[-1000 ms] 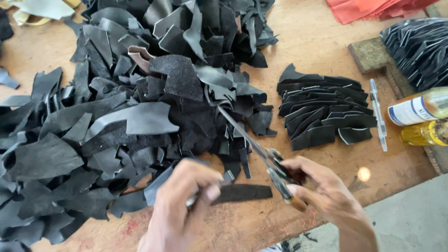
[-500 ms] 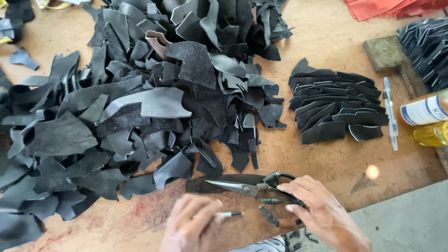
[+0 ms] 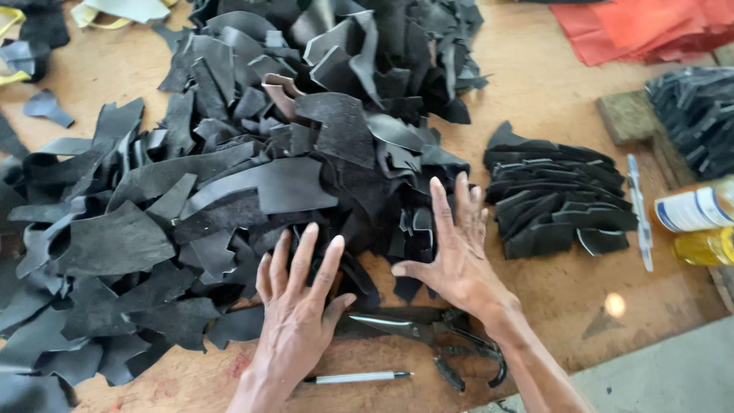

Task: The person cuts small black leather pieces using shears, then applies a yellow liquid from a small jar to the edges of each piece by hand. The treated pieces are stacked on the table.

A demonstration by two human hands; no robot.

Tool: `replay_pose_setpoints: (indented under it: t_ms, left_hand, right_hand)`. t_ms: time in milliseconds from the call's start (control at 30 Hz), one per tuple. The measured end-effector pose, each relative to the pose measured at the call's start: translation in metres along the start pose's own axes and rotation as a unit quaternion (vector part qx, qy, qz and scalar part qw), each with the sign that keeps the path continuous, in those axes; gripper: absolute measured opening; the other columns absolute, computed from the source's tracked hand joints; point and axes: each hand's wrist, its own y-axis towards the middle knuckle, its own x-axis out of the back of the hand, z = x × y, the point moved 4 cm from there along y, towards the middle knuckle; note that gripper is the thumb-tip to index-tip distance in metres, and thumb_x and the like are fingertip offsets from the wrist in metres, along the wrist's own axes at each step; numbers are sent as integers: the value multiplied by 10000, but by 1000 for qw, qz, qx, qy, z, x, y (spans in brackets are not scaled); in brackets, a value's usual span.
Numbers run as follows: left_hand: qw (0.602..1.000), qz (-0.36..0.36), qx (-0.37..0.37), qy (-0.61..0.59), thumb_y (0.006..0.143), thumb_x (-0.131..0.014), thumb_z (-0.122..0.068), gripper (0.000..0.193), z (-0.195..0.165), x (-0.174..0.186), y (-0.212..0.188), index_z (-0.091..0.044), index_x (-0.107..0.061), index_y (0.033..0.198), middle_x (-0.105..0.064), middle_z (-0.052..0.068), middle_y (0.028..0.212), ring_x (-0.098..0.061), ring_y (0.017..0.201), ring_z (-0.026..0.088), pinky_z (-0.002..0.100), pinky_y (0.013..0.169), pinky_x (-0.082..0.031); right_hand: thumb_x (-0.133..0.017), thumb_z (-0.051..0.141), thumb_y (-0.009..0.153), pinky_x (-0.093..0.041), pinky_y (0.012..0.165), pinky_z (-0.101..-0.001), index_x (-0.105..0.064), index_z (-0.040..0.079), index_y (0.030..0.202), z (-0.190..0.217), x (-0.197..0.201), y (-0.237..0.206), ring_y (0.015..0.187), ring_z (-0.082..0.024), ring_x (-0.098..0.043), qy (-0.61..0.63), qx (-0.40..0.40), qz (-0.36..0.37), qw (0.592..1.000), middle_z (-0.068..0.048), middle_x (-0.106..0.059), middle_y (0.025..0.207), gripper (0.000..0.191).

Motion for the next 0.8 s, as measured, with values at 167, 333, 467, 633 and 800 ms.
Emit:
replay_pose_setpoints:
  t_ms: [167, 333, 467, 633, 800]
  left_hand:
    - [999, 51, 11, 16, 808, -769, -408, 789, 17, -7, 12, -247, -445, 1508, -366, 231, 1516, -314, 1392, 516, 682, 1103, -209]
    - [999, 38, 0, 21, 732, -816, -420, 807, 35, -4, 28, -257, -504, 1458, -426, 236, 1486, -363, 1350, 540, 699, 1070, -232]
    - [1000, 15, -1, 25, 674, -852, -377, 835, 64, 4, 48, -238, -541, 1436, -446, 236, 1500, -396, 1335, 546, 682, 1063, -252]
    - [999, -18, 14, 44, 697, -861, -385, 810, 103, 19, 84, -199, -554, 1424, -426, 235, 1539, -372, 1377, 542, 676, 1099, -248]
    - [998, -25, 26, 48, 712, -860, -318, 794, 108, 33, 100, -145, -556, 1424, -402, 244, 1534, -326, 1400, 543, 682, 1108, -219]
  right_hand:
    - [-841, 519, 731, -31, 1186, -675, -92, 168, 1615, 18, -31, 6, 1502, -558, 25, -46, 82, -4, 996, -254, 3, 1663, 1211]
    - [-772, 536, 800, -58, 1125, -774, -64, 95, 1609, 32, -47, 22, 1471, -621, -61, -42, 102, -28, 993, -267, -97, 1659, 1162]
    - [-739, 568, 867, -101, 1104, -806, -53, 104, 1632, 48, -56, 51, 1460, -654, -125, -30, 138, -58, 988, -291, -114, 1679, 1127]
    - [-763, 528, 865, -98, 1097, -816, -67, 163, 1640, 72, -75, 110, 1448, -653, -152, -30, 138, -49, 989, -242, -133, 1696, 1104]
    - [-797, 509, 832, -98, 1130, -778, -99, 174, 1640, 83, -80, 137, 1454, -619, -189, -28, 169, -63, 983, -236, -189, 1673, 1119]
